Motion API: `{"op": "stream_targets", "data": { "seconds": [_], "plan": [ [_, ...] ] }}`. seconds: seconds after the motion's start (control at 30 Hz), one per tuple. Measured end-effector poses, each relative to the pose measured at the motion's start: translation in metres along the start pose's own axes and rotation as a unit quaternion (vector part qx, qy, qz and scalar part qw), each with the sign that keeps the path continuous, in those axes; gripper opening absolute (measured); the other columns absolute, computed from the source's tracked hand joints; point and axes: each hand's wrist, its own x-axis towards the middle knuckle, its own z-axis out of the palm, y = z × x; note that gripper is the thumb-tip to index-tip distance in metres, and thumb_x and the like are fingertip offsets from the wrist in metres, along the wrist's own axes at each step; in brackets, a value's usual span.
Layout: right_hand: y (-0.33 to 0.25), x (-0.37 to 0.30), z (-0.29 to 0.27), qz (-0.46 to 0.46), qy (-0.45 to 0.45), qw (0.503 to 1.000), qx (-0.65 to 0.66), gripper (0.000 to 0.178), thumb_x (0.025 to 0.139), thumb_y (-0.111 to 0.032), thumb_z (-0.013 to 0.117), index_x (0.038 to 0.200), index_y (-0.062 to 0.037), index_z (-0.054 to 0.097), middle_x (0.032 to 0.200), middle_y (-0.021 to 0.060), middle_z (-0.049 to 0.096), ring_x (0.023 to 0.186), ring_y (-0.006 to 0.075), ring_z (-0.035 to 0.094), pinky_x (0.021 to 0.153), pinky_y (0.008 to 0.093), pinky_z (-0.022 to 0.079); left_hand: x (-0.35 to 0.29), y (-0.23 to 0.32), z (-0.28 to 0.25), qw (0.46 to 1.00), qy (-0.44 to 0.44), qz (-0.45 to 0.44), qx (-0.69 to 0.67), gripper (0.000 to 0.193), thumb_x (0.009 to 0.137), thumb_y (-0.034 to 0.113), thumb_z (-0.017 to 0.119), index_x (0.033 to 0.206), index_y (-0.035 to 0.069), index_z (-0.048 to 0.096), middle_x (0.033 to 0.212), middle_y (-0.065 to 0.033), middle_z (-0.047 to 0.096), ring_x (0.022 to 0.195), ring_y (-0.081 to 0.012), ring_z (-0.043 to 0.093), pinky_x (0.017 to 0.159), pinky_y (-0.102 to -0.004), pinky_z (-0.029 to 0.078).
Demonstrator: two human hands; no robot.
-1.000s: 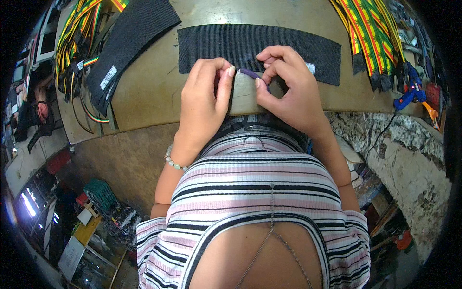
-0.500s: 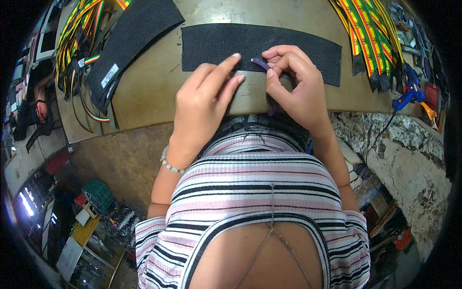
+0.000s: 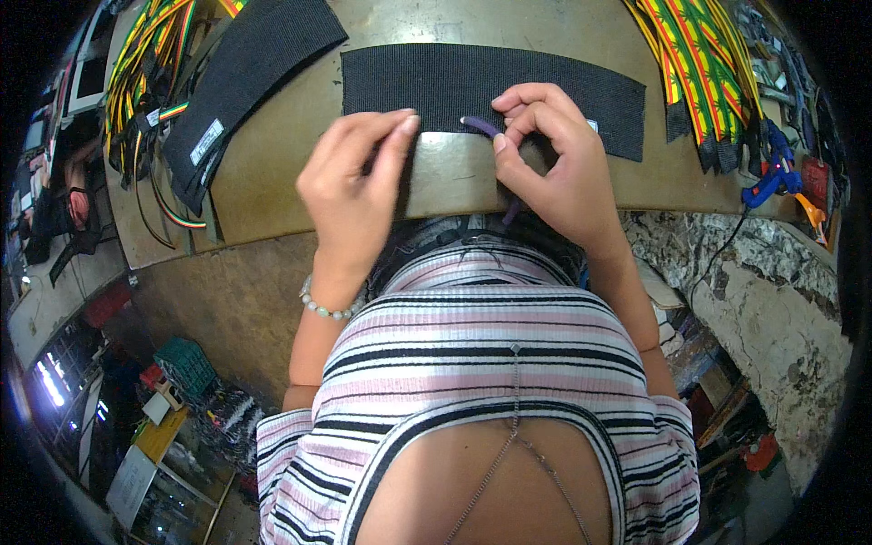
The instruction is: The person repeatedly folds and secures colorful fabric strips using a small metal tool, then attaches black fabric pieces with a purple zip tie. The person stacks the finished items on the table.
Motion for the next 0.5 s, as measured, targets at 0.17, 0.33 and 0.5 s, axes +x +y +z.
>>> {"op": "stream_targets", "data": {
  "seconds": [0.17, 0.33, 0.5],
  "plan": [
    [-0.005, 0.0, 0.011, -0.015, 0.019, 0.997, -0.075, 0.012, 0.079, -0.01, 0.072, 0.078, -0.0033, 0.062, 0.106, 0.0083, 0.063, 0.098, 0.0241, 0.058, 0.087, 0.0337, 0.045, -0.003, -0.004, -0.009, 0.996, -0.079, 0.011, 0.029, 0.011, 0.078, 0.003, 0.076, 0.089, 0.001, 0.074, 0.082, -0.0099, 0.066, 0.072, -0.0213, 0.066, 0.064, -0.0307, 0.053],
    [-0.009, 0.0, 0.018, -0.042, 0.02, 0.993, -0.109, 0.012, 0.076, -0.011, 0.072, 0.076, -0.0048, 0.062, 0.104, 0.0064, 0.063, 0.098, 0.0261, 0.056, 0.087, 0.0356, 0.045, -0.003, -0.007, -0.008, 0.985, -0.127, 0.082, 0.086, 0.009, 0.082, 0.001, 0.07, 0.09, 0.0, 0.067, 0.086, -0.0109, 0.062, 0.076, -0.0265, 0.061, 0.069, -0.036, 0.05],
    [-0.01, 0.0, 0.018, -0.056, 0.028, 0.992, -0.111, 0.015, 0.073, -0.013, 0.073, 0.072, -0.0058, 0.06, 0.101, 0.0069, 0.063, 0.098, 0.0274, 0.055, 0.085, 0.037, 0.047, -0.002, -0.01, -0.003, 0.987, -0.118, 0.087, 0.059, 0.01, 0.084, -0.001, 0.066, 0.093, -0.001, 0.062, 0.091, -0.0134, 0.063, 0.085, -0.0308, 0.061, 0.077, -0.0391, 0.049]
  ]
}}
